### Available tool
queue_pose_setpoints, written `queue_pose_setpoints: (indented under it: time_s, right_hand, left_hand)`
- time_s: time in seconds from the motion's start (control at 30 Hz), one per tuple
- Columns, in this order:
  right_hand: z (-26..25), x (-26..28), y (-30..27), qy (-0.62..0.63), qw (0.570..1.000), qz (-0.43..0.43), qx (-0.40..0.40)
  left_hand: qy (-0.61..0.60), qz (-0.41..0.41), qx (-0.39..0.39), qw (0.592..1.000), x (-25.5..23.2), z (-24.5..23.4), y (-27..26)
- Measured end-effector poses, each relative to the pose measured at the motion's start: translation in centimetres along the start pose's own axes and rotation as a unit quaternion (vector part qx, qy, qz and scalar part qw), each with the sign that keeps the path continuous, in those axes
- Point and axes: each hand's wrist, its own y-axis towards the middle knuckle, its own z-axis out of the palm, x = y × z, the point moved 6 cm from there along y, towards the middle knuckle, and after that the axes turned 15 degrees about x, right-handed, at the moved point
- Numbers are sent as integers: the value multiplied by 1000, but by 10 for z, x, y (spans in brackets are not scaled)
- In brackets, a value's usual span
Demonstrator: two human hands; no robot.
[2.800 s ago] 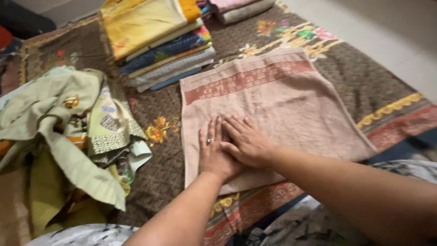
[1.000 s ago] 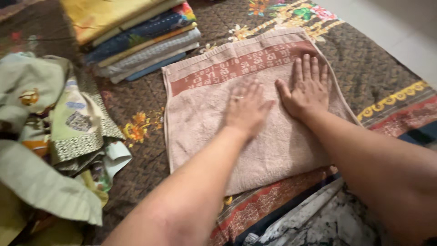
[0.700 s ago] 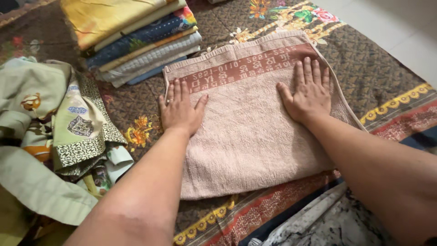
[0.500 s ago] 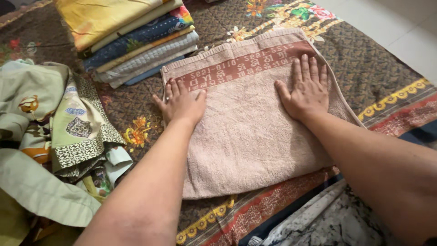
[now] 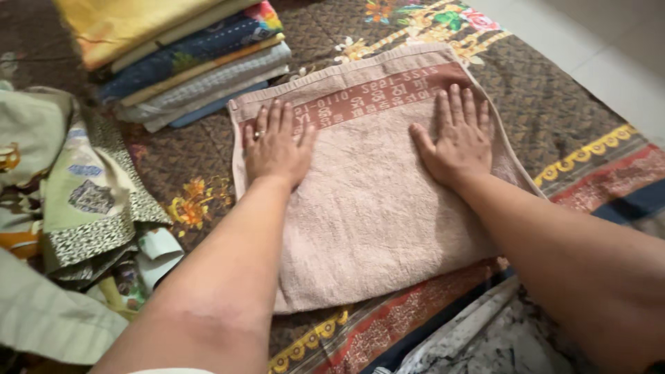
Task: The person folds a yellow patterned cloth and a beige towel on a patterned floor mat, smoothing and aligning edges before stacking them with other folded linens.
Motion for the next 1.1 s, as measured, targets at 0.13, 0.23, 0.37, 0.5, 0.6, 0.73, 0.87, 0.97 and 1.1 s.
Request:
queue_pose_setpoints:
  time_s: [0.13,0.23,0.37,0.5,0.6,0.73,0.87,0.97,1.1]
  right_hand:
    - [-6,2,-6,-9,1000,13,9]
    - [-11,7,-6,8,999,35,27]
    - [-14,51,3,68,997,19,15]
    - [9,158,12,105,976,-186,41]
    - [33,219,21,65,941,-316,101]
    - [28,210,62,-71,945,-313,62]
    - [-14,124,107,15,986,-104,128]
    - [-41,45,97,43,991,37,125]
    - [-52,-13,89,43,987,105,111]
  left_hand:
    - [25,-39,-59,997,26,6,6]
    - [26,-43,-70,996,27,14,11]
    - [33,-56,-61,996,31,20,15]
    - [77,-61,-89,991,37,26,21]
    - [157,-60,-159,973,35,24,24]
    - [58,-50,-107,991,38,27,22]
    - [43,-53,-73,995,31,19,12]
    - [20,-39,-81,996,29,11,6]
    - [24,-52,-76,995,27,13,7]
